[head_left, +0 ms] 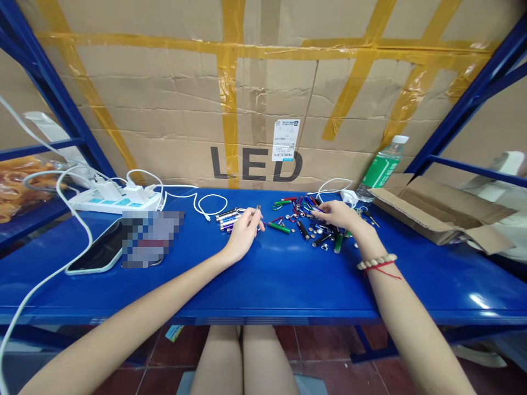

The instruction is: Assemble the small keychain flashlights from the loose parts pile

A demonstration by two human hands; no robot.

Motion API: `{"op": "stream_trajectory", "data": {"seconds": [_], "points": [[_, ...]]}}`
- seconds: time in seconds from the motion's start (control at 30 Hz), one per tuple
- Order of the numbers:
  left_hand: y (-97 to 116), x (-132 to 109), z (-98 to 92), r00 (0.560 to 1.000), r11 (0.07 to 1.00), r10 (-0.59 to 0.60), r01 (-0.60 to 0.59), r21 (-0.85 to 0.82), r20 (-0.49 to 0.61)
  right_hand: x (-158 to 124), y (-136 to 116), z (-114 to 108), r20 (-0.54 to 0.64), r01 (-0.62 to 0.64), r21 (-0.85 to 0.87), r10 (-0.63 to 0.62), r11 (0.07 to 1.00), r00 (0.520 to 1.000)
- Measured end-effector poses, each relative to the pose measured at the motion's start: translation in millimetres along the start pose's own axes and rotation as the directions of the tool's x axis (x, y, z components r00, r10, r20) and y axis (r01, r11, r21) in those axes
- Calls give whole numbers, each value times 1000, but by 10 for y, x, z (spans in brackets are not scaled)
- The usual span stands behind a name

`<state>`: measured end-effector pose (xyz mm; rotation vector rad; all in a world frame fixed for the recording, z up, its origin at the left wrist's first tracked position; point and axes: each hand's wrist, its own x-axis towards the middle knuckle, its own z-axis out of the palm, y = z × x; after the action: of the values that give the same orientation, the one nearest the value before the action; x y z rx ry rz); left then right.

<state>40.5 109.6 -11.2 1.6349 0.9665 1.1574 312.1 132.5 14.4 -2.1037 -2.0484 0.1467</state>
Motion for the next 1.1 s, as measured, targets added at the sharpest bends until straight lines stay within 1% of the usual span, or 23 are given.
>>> {"op": "stream_trajectory", "data": {"seconds": [0.07, 0.13, 0.2, 0.27, 0.33, 0.43, 0.5, 0.57, 0.67, 0.8, 0.87, 0.97, 1.0, 1.03, 1.07, 1.1], "points": [[-9, 4, 0, 1000, 1000, 4, -4, 0, 1, 6, -19, 23, 22, 9, 31, -10, 999, 1000], [-16, 7, 0, 1000, 1000, 5, -5, -3, 3, 13, -36, 55, 25, -3, 16, 2, 1000, 1000], [-19, 8, -1, 1000, 1000, 8, -8, -6, 3, 25, -43, 92, -35, -8, -26, 7, 1000, 999], [-18, 8, -1, 1000, 1000, 11, -11, -5, 4, 42, -37, 128, -109, 11, -63, -18, 998, 994], [-17, 7, -1, 1000, 1000, 15, -15, -3, 4, 63, -25, 160, -148, 60, -60, -69, 996, 987], [-15, 6, 0, 1000, 1000, 19, -19, -5, 5, 95, -19, 202, -173, 199, -7, -197, 980, 965], [-14, 6, 1, 1000, 1000, 15, -15, -6, 5, 111, -35, 230, -157, 292, 12, -287, 956, 945], [-13, 6, 2, 1000, 1000, 11, -11, -7, 4, 119, -61, 250, -110, 331, -4, -329, 944, 938], [-16, 6, 2, 1000, 1000, 16, -16, -9, 1, 108, -91, 241, -52, 290, -46, -292, 956, 955], [-33, 11, 1, 1000, 1000, 26, -26, -9, -4, 68, -78, 167, -44, 166, -115, -172, 979, 984], [-41, 14, 0, 1000, 1000, 27, -27, -12, -3, 52, -54, 124, -88, 130, -127, -141, 983, 986], [-48, 17, -1, 1000, 1000, 23, -23, -13, -3, 27, -13, 50, -195, 105, -85, -120, 991, 974], [-50, 19, -1, 1000, 1000, 22, -22, -11, -4, 15, 0, 20, -212, 91, -69, -104, 993, 972], [-53, 21, -1, 1000, 1000, 23, -23, -7, -7, 0, 11, -11, -206, 68, -56, -78, 996, 975], [-57, 23, 0, 1000, 1000, 24, -24, -3, -8, -17, 21, -43, -176, 39, -44, -46, 998, 983], [-62, 26, 0, 1000, 1000, 27, -27, 0, -9, -35, 30, -73, -117, 10, -29, -14, 1000, 993]]}}
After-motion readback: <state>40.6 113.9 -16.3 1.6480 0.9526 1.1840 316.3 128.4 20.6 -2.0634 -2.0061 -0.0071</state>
